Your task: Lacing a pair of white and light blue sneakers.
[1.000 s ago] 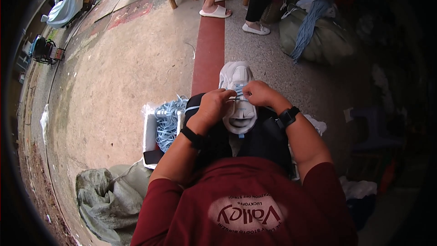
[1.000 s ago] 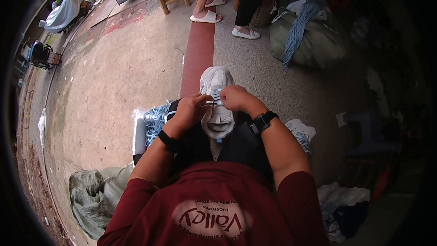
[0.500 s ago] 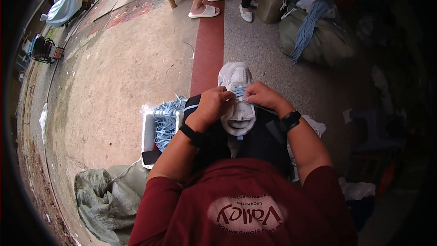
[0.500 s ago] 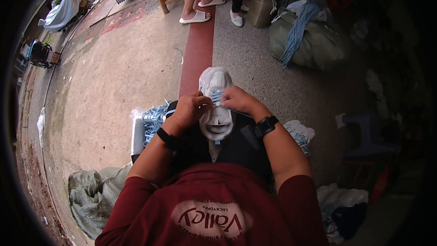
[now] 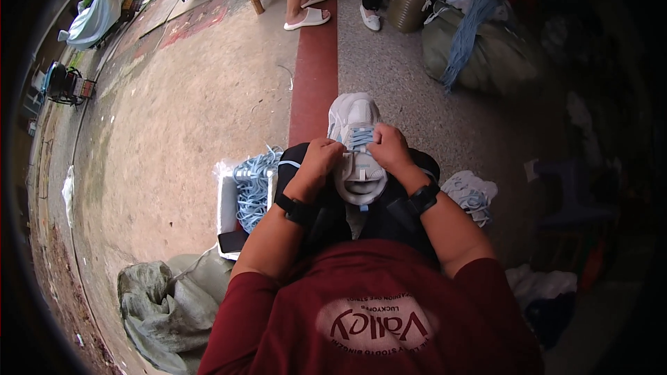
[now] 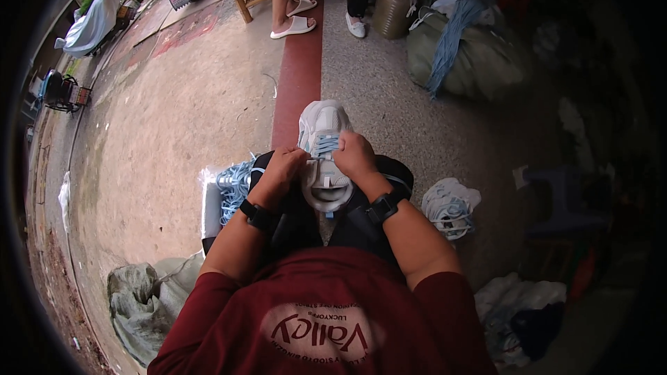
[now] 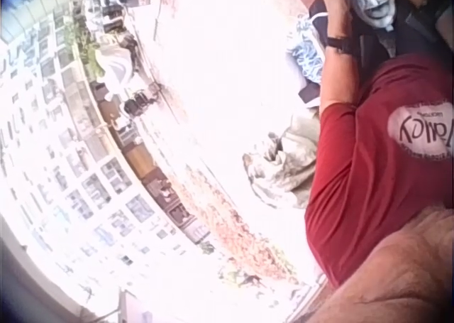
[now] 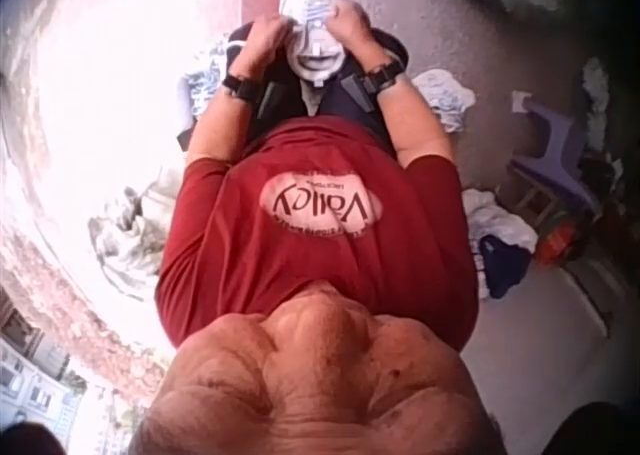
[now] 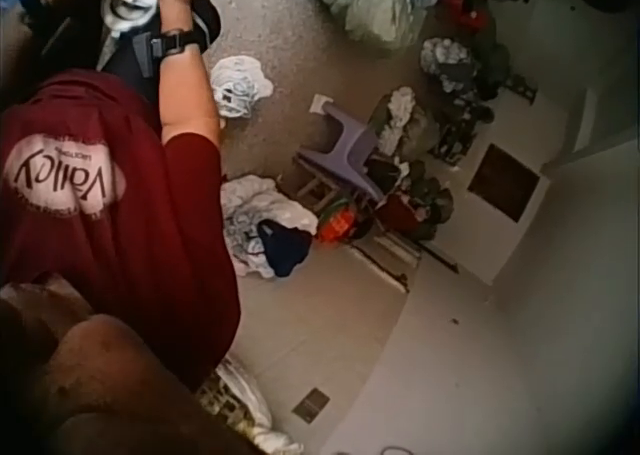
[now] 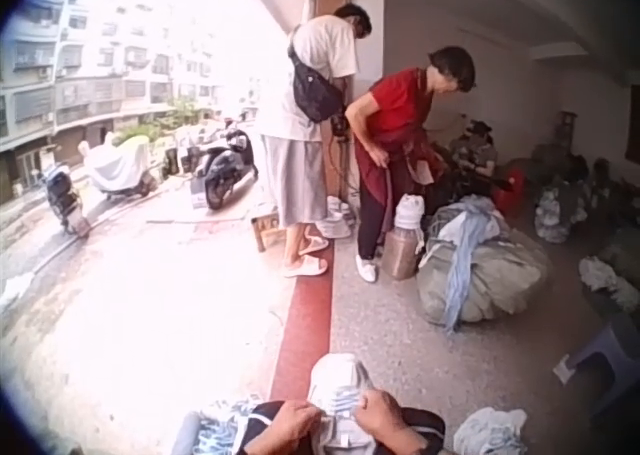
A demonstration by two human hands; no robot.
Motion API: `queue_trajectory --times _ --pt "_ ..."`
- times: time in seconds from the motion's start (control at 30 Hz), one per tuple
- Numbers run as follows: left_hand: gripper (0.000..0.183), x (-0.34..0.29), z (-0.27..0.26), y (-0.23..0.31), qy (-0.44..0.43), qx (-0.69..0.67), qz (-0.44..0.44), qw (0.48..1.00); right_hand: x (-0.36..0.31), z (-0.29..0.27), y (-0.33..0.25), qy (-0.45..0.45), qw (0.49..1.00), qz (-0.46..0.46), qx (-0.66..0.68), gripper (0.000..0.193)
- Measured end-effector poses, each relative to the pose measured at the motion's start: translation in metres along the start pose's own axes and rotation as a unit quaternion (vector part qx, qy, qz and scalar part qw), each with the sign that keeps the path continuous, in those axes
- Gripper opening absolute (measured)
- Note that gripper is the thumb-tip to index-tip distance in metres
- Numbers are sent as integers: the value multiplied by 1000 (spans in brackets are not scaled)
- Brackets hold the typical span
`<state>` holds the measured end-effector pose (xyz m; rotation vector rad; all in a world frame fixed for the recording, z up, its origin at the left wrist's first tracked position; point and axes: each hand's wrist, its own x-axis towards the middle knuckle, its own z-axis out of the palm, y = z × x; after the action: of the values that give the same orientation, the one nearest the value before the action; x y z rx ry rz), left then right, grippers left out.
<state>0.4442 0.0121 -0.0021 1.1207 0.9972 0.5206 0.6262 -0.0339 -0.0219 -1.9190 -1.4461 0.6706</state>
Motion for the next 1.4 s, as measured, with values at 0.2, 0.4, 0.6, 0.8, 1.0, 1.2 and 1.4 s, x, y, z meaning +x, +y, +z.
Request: queue_trajectory --times 0.2,0.4,0.6,0.8,1.0,1.2,1.4 --pt "26 -6 -26 -7 85 223 85 967 -25 -13 0 65 995 -74 18 19" --pt "21 -33 -66 -19 197 401 129 885 -65 -50 5 74 974 -201 -73 11" --pt "44 -39 -42 -4 159 513 361 762 -78 -58 30 96 959 -246 -102 6" --pt "34 -36 -15 -10 5 491 378 785 -91 -62 37 99 961 -252 -48 6" --pt "12 -54 -106 -27 79 364 360 855 -130 -112 103 130 989 -64 -28 8" --pt "17 -108 -255 -105 169 79 191 964 -173 -181 219 183 983 11 -27 12" --pt "9 -175 -326 -125 265 152 125 944 -257 -241 336 169 974 151 -32 20"
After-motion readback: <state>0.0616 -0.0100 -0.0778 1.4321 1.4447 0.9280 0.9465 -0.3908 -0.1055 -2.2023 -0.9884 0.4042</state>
